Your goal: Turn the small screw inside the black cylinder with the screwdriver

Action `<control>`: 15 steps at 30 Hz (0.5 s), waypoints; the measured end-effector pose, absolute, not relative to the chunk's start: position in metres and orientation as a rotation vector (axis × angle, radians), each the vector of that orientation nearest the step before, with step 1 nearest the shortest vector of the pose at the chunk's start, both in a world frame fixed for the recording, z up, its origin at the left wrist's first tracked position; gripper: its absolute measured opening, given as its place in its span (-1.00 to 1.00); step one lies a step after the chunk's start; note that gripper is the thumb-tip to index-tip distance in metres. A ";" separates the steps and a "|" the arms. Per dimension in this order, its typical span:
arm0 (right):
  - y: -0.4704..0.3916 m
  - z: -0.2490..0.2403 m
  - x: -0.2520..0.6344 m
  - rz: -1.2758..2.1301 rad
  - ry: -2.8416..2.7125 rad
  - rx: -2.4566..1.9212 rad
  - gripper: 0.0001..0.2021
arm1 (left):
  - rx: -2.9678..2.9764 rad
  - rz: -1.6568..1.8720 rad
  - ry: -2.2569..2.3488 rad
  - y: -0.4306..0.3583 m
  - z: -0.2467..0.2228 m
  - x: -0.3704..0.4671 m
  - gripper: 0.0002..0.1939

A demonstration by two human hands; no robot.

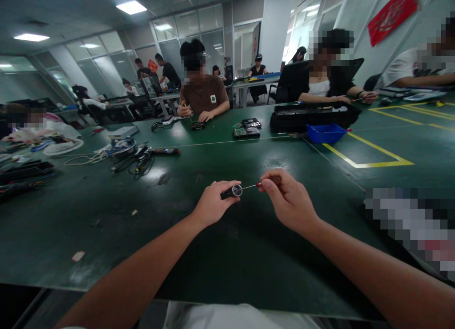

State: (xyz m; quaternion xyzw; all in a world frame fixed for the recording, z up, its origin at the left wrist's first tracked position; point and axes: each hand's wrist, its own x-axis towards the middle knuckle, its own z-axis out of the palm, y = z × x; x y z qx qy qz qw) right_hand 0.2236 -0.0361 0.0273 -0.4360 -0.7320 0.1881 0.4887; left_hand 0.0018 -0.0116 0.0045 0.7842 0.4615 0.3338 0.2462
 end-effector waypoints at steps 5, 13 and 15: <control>-0.038 0.031 0.225 0.482 -1.790 -1.093 -0.83 | 2.126 0.917 1.255 -0.012 0.005 0.001 -0.56; -0.039 0.036 0.223 0.408 -1.865 -1.153 -0.76 | 2.199 0.833 1.297 -0.014 0.006 0.005 -0.59; -0.039 0.036 0.222 0.395 -1.858 -1.183 -0.73 | 2.210 0.832 1.284 -0.014 0.006 0.005 -0.60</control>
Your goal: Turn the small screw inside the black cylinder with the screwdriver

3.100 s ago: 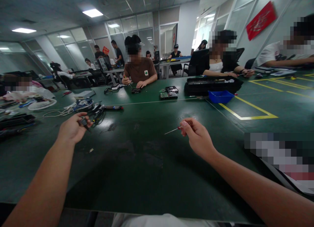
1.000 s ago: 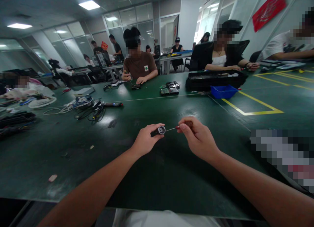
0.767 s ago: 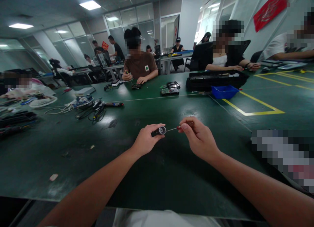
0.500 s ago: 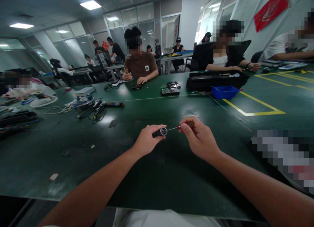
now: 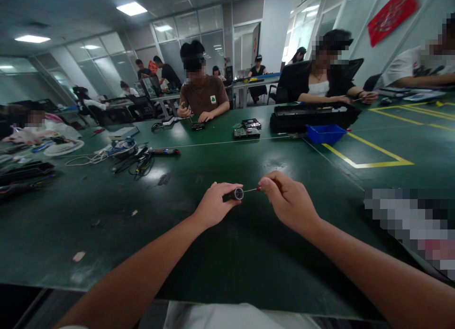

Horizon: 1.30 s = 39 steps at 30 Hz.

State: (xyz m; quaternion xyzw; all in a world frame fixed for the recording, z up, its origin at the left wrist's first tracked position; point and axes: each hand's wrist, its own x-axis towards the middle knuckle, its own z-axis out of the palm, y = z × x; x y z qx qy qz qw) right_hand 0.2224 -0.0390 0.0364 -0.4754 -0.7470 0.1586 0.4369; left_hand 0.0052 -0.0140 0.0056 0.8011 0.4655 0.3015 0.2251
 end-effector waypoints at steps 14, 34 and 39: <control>-0.038 0.036 0.222 0.555 -1.781 -1.160 -0.84 | 2.172 0.885 1.302 -0.011 0.004 0.002 -0.58; -0.033 0.029 0.221 0.561 -1.610 -1.142 -0.78 | 2.248 0.859 1.348 -0.014 0.008 0.004 -0.55; -0.035 0.032 0.222 0.420 -1.660 -1.219 -0.74 | 2.252 0.869 1.331 -0.015 0.008 0.004 -0.56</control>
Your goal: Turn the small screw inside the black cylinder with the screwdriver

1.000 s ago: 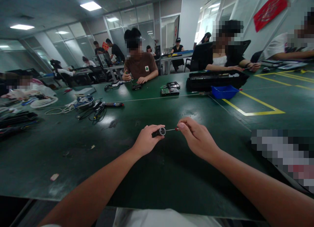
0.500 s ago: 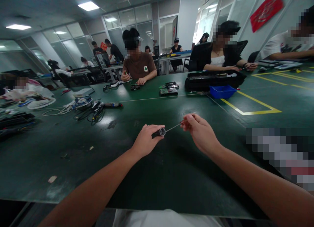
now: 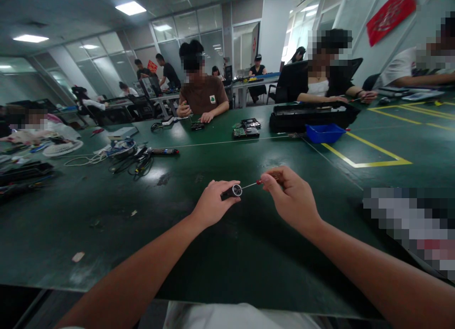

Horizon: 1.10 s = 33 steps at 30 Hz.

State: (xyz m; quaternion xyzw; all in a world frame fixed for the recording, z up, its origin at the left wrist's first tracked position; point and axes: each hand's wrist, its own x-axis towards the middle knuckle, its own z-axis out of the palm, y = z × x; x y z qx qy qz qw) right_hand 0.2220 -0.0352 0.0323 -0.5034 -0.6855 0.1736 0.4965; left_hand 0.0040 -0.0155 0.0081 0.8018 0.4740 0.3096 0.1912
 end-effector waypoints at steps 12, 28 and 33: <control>-0.032 0.037 0.227 0.163 -1.801 -1.361 -0.54 | 2.258 0.880 1.306 -0.015 0.007 0.002 -0.56; -0.038 0.041 0.223 0.408 -1.957 -1.154 -0.77 | 2.245 0.897 1.295 -0.013 0.004 0.001 -0.58; -0.039 0.042 0.224 0.443 -1.938 -1.168 -0.78 | 2.237 0.878 1.301 -0.013 0.004 0.001 -0.58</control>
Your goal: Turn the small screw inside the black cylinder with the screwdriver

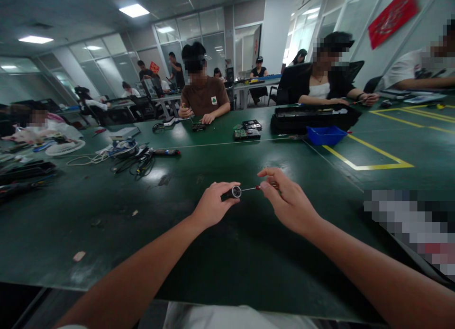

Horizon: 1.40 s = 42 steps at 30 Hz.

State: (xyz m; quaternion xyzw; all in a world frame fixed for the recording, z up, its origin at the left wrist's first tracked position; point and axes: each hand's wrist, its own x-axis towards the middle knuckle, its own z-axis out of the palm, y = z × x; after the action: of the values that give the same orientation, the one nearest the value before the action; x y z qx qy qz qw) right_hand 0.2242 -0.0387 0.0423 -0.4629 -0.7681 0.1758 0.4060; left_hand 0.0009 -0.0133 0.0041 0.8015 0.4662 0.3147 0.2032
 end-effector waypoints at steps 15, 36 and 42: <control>-0.020 0.025 0.223 0.998 -1.297 -1.080 -0.75 | 2.352 0.840 1.228 -0.016 0.007 0.002 -0.58; -0.032 0.024 0.223 0.603 -1.616 -1.152 -0.76 | 2.298 0.842 1.326 -0.015 0.009 0.002 -0.56; -0.036 0.028 0.222 0.588 -1.654 -1.165 -0.75 | 2.290 0.855 1.325 -0.015 0.008 0.003 -0.57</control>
State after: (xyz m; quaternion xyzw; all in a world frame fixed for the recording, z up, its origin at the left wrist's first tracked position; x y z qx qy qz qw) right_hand 0.2218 -0.0359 0.0282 -0.4806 -0.6824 0.2426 0.4945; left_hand 0.0030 -0.0151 0.0076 0.8102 0.4687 0.3025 0.1798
